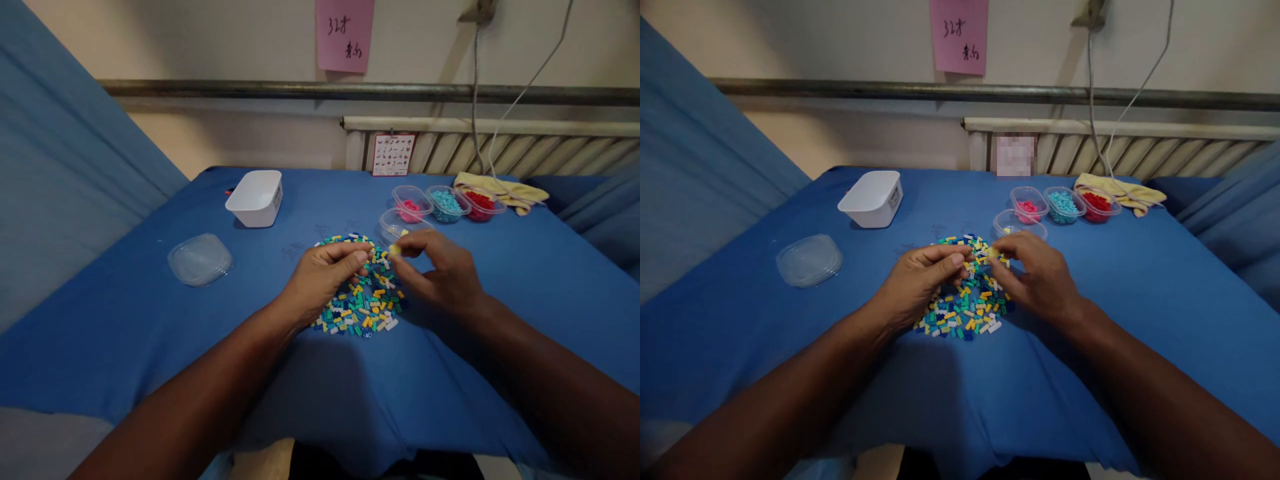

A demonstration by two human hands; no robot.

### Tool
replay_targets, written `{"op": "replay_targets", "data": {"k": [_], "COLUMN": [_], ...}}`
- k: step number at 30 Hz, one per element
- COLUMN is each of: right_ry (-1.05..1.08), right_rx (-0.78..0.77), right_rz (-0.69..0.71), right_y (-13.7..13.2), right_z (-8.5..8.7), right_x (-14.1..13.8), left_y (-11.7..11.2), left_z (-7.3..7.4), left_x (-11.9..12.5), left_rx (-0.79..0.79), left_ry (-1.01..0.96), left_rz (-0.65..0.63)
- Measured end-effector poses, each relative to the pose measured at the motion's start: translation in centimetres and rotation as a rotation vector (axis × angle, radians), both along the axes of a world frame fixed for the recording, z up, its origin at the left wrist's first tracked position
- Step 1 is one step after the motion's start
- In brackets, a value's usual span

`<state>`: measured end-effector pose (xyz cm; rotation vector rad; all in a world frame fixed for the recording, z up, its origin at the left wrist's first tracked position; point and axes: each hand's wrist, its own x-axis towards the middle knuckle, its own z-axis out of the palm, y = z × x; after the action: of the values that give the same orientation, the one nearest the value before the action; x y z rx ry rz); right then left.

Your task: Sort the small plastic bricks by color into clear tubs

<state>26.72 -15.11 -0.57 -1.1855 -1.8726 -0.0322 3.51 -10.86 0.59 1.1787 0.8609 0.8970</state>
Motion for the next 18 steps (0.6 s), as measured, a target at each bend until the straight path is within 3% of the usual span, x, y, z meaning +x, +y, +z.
{"op": "replay_targets", "data": {"k": [4, 8, 11, 13, 15, 18], "right_ry": [-0.017, -0.012, 0.006, -0.066, -0.185, -0.298], "right_rx": [-0.014, -0.022, -0.076, -0.178, -0.274, -0.352], "right_rz": [-0.188, -0.19, -0.018, 0.216, 0.413, 0.516], "right_y": [1.8, 1.9, 0.3, -0.9, -1.7, -2.3], "right_z": [0.2, -0.1, -0.1, -0.2, -0.5, -1.0], "right_x": [3.4, 4.1, 1.9, 0.1, -1.3, -2.4], "left_y": [1.3, 1.8, 1.7, 1.7, 1.7, 1.6], "left_z": [0.7, 1.2, 1.6, 2.1, 2.5, 2.9], "left_x": [-1.8, -3.6, -4.4, -4.9, -5.3, -5.7], "left_rx": [0.151, 0.331, 0.534, 0.622, 0.645, 0.621], "left_ry": [0.116, 0.315, 0.462, 0.556, 0.613, 0.637], "left_rz": [0.137, -0.04, -0.222, -0.31, -0.39, -0.504]}}
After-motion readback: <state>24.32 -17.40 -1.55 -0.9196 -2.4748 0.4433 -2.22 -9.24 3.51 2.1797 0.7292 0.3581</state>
